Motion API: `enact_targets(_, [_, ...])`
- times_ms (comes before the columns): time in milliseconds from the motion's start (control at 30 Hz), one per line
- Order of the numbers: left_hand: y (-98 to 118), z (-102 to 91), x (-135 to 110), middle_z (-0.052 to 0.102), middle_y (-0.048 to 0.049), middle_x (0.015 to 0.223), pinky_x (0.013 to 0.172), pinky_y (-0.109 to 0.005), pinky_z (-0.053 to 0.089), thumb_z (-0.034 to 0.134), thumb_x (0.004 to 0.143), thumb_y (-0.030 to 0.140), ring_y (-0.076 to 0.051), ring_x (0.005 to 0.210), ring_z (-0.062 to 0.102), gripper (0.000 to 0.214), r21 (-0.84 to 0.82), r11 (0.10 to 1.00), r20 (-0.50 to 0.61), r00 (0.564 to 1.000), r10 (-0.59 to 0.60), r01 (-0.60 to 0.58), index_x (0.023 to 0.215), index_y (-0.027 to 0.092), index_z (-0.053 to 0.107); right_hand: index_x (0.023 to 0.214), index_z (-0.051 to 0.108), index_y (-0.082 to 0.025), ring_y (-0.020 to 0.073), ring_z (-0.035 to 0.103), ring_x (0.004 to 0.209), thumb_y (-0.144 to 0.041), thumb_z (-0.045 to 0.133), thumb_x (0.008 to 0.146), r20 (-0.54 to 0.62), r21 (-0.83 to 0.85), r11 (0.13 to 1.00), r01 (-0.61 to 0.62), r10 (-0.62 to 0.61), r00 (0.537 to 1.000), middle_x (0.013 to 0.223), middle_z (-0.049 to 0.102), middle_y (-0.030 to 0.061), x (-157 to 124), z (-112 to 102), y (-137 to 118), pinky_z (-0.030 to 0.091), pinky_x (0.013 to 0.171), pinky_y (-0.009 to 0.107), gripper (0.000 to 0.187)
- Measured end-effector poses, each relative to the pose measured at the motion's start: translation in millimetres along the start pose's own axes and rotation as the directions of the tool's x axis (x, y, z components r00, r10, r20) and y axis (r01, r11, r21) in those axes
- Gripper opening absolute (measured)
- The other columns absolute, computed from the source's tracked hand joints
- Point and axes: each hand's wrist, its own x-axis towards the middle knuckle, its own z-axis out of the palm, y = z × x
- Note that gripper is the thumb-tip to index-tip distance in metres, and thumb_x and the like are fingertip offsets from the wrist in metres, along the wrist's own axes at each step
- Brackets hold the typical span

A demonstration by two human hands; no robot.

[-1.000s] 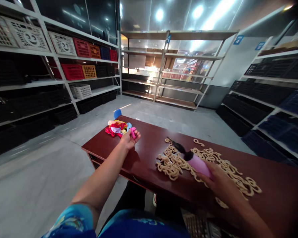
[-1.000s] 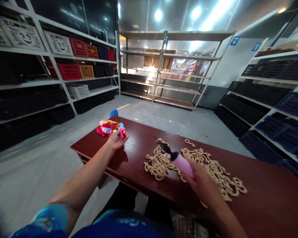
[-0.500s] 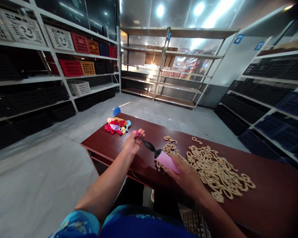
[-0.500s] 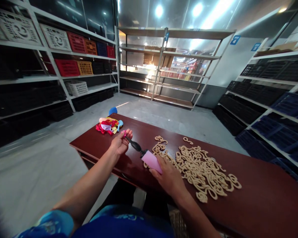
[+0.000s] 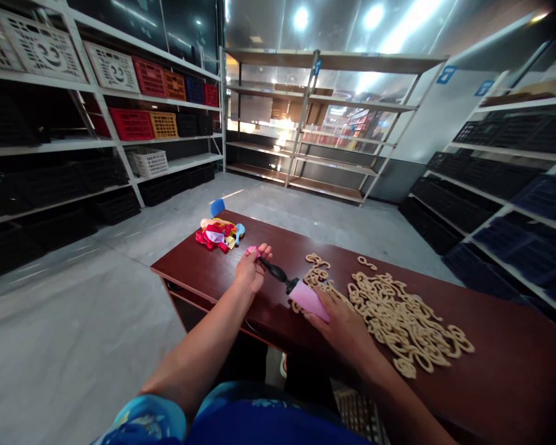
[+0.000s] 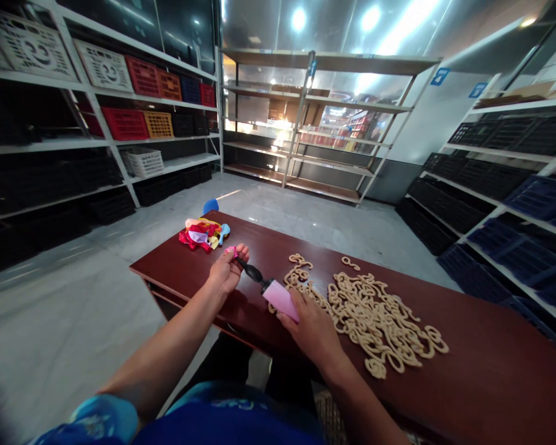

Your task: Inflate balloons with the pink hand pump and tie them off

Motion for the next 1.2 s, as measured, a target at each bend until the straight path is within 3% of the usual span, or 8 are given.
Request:
enact_targets(167, [-12.1, -3.8, -2.6, 0.066, -0.0069, 0.086, 0.075, -0.034, 0.051, 0.051, 0.082, 0.012, -0.017, 0.077, 0.065, 0.005, 0.024, 0.997, 0.035, 0.997, 0.069, -0.070, 0.082, 0.016, 0.049, 0.126, 0.042, -0.024, 0.0241, 0.053, 0.102, -0.039, 0.049, 0.080, -0.011, -0.031, 1.000, 0.003, -0.003, 1.000, 0.117, 0.055, 0.0087, 2.5, 0.7, -4.9, 0.040, 0.083, 0.036, 0.049])
enact_targets(300, [-22.7, -5.3, -3.7, 0.066, -0.0046, 0.086, 0.074, -0.031, 0.051, 0.055, 0.079, 0.008, -0.015, 0.074, 0.065, 0.011, 0.003, 0.995, -0.018, 0.995, 0.103, -0.103, 0.081, 0.017, 0.049, 0.122, 0.045, -0.022, 0.0244, 0.052, 0.100, -0.039, 0.050, 0.079, -0.030, -0.083, 0.996, -0.008, 0.005, 1.000, 0.110, 0.057, 0.0094, 6.4, 2.1, -10.2, 0.039, 0.082, 0.036, 0.046])
enact_targets(600, [-23.7, -7.9, 0.1, 0.066, -0.0055, 0.079, 0.068, -0.025, 0.051, 0.053, 0.081, 0.012, -0.013, 0.071, 0.064, 0.004, -0.083, 0.996, -0.096, 0.995, -0.036, 0.028, 0.080, 0.014, 0.056, 0.120, 0.045, -0.023, 0.0238, 0.054, 0.096, -0.038, 0.049, 0.080, -0.025, -0.130, 0.991, -0.025, 0.021, 0.999, 0.110, 0.057, 0.0083, 5.3, -7.2, -12.2, 0.039, 0.079, 0.034, 0.043])
enact_targets(800, [-35.1, -8.0, -7.8, 0.066, -0.0048, 0.078, 0.060, -0.023, 0.050, 0.056, 0.078, 0.010, -0.012, 0.067, 0.063, 0.009, -0.016, 0.997, -0.108, 0.991, -0.083, 0.082, 0.084, 0.014, 0.059, 0.124, 0.042, -0.024, 0.0246, 0.055, 0.092, -0.041, 0.050, 0.079, -0.033, -0.184, 0.983, -0.012, 0.006, 0.999, 0.109, 0.057, 0.0089, 9.5, -5.3, -10.2, 0.039, 0.077, 0.035, 0.049])
enact_targets(1000, [-28.5, -16.8, -4.6, 0.066, -0.0080, 0.080, 0.053, -0.021, 0.047, 0.060, 0.076, 0.020, -0.014, 0.069, 0.064, 0.010, 0.032, 0.965, -0.008, 0.965, -0.261, 0.261, 0.081, 0.012, 0.061, 0.125, 0.043, -0.023, 0.0242, 0.055, 0.090, -0.041, 0.051, 0.078, -0.024, -0.190, 0.982, -0.011, 0.007, 1.000, 0.107, 0.058, 0.0091, 13.7, -5.1, -7.7, 0.038, 0.076, 0.035, 0.050])
enact_targets(1100, [-20.0, -17.2, 0.2, 0.065, -0.0089, 0.082, 0.059, -0.028, 0.050, 0.062, 0.075, 0.032, -0.018, 0.072, 0.063, 0.019, -0.071, 0.943, 0.035, 0.946, -0.322, 0.324, 0.077, 0.013, 0.058, 0.124, 0.044, -0.025, 0.0235, 0.055, 0.093, -0.039, 0.051, 0.078, -0.004, -0.174, 0.985, 0.000, 0.000, 1.000, 0.109, 0.058, 0.0081, 13.5, -4.3, -7.9, 0.038, 0.078, 0.034, 0.048])
enact_targets(1200, [-17.4, -14.5, 5.1, 0.061, -0.0045, 0.069, 0.064, -0.032, 0.050, 0.062, 0.074, 0.035, -0.016, 0.066, 0.061, 0.022, -0.146, 0.935, 0.049, 0.947, -0.319, 0.322, 0.070, 0.015, 0.053, 0.121, 0.045, -0.025, 0.0238, 0.054, 0.095, -0.041, 0.051, 0.079, -0.008, -0.173, 0.985, 0.012, -0.014, 1.000, 0.109, 0.058, 0.0079, 12.8, -3.2, -9.2, 0.037, 0.080, 0.034, 0.046])
